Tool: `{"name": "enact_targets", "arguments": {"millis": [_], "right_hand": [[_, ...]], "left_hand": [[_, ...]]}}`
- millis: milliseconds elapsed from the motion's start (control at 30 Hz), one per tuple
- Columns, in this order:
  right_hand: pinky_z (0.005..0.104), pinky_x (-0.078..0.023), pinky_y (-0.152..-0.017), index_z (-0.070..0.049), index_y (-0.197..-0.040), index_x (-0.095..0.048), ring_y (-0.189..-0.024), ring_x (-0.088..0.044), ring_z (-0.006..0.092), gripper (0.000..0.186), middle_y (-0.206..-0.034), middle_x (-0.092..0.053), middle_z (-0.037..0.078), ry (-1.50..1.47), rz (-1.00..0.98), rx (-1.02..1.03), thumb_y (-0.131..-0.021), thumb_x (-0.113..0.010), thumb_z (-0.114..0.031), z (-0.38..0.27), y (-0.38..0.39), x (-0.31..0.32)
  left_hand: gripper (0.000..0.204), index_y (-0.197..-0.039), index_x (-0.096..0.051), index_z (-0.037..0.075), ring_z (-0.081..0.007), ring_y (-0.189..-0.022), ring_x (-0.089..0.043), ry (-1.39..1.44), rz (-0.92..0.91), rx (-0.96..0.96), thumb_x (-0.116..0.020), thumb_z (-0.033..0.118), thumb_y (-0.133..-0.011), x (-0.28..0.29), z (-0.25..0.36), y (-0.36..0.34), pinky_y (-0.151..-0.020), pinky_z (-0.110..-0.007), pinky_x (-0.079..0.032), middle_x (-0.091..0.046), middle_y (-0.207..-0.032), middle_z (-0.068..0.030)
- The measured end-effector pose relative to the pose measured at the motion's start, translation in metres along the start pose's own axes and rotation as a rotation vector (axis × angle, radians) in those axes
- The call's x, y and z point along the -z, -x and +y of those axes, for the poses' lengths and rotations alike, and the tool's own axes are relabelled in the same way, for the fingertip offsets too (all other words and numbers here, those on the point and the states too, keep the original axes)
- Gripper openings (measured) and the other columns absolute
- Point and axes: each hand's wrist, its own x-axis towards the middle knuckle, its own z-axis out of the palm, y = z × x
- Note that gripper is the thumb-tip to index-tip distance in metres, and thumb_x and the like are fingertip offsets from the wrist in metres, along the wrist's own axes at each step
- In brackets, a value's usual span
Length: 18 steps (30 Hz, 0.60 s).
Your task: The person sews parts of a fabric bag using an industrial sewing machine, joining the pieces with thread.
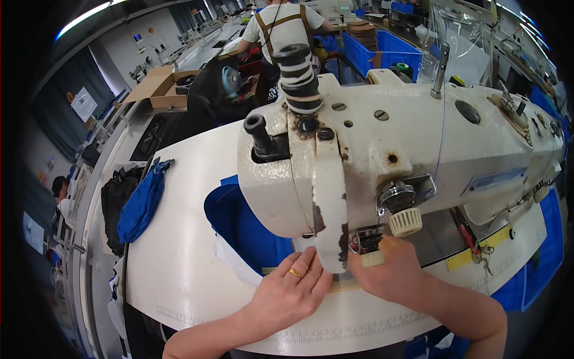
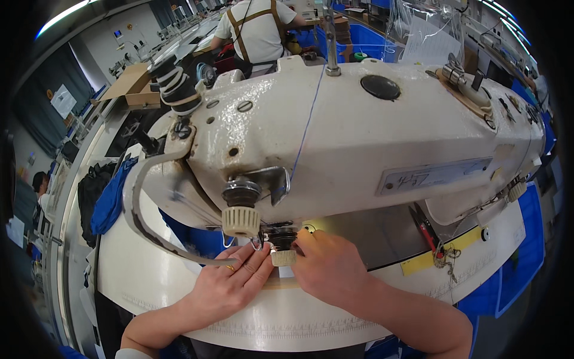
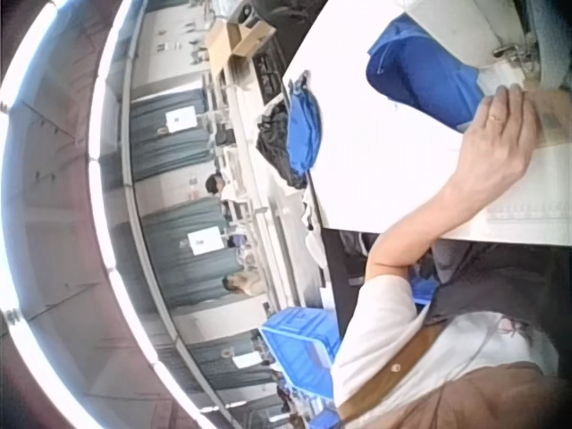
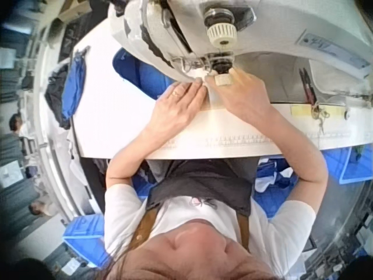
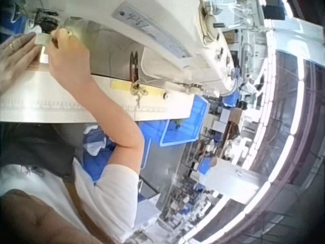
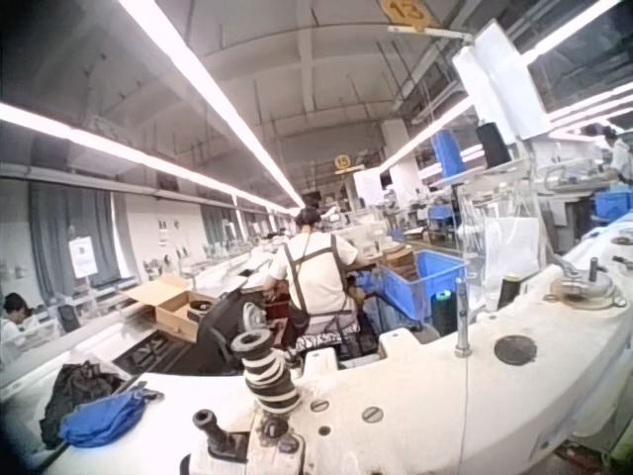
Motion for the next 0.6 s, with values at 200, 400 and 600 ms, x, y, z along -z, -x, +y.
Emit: {"name": "enact_targets", "arguments": {"millis": [200, 400, 600], "right_hand": [[0.0337, -0.045, -0.051, -0.008, -0.063, -0.06, -0.065, -0.054, 0.0206, 0.009, -0.072, -0.047, 0.005, -0.016, -0.079, 0.011, -0.059, -0.067, -0.012, 0.003, 0.006, -0.005], [0.0349, -0.044, -0.05, -0.012, -0.07, -0.064, -0.064, -0.054, 0.0217, 0.009, -0.068, -0.048, 0.004, -0.009, -0.019, 0.003, -0.064, -0.07, -0.013, 0.003, 0.005, -0.014], [0.0359, -0.048, -0.05, -0.009, -0.077, -0.067, -0.059, -0.06, 0.0238, 0.008, -0.069, -0.058, 0.004, -0.024, 0.01, -0.036, -0.078, -0.071, -0.016, 0.002, 0.001, -0.012]], "left_hand": [[0.037, -0.109, -0.064, -0.006, -0.0305, -0.107, -0.063, 0.002, -0.055, 0.026, -0.061, 0.01, -0.076, 0.005, -0.002, -0.002, -0.089, -0.037, -0.051, -0.065, -0.115, -0.0214], [0.037, -0.11, -0.063, -0.007, -0.031, -0.108, -0.063, 0.004, -0.039, 0.035, -0.06, 0.011, -0.077, 0.005, -0.006, -0.003, -0.09, -0.037, -0.051, -0.065, -0.117, -0.0218], [0.036, -0.108, -0.063, -0.006, -0.0313, -0.108, -0.063, 0.013, 0.005, 0.075, -0.06, 0.011, -0.077, -0.001, -0.006, -0.004, -0.091, -0.038, -0.05, -0.065, -0.117, -0.022]]}}
